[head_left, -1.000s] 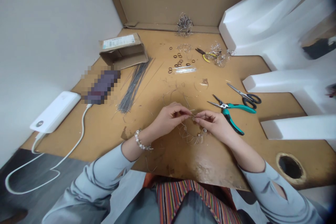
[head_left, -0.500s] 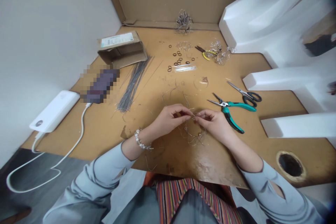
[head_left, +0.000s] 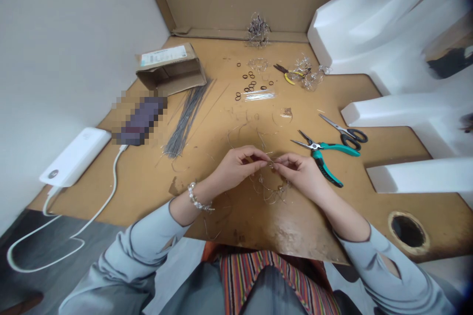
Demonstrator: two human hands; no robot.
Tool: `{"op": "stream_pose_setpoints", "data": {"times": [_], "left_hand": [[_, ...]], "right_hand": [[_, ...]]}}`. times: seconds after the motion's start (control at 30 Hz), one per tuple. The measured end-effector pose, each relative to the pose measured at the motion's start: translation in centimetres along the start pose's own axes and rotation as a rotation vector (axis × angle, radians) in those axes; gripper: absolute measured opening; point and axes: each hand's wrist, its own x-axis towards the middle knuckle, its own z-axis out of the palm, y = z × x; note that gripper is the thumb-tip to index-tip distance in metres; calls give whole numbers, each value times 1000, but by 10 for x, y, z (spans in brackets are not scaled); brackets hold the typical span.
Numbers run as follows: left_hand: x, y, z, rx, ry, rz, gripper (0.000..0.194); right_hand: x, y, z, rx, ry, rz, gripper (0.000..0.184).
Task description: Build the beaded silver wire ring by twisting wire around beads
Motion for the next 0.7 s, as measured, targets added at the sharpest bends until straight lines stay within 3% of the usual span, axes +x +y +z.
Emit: {"op": "stream_pose_setpoints", "data": {"times": [0.33, 0.7], "left_hand": [[0, 2, 0, -15, 3, -30, 14], [0, -2, -2, -12, 13, -27, 14]], "right_hand": [[0, 0, 0, 8, -19, -12, 27], [1, -6, -14, 96, -19, 106, 43]]}}
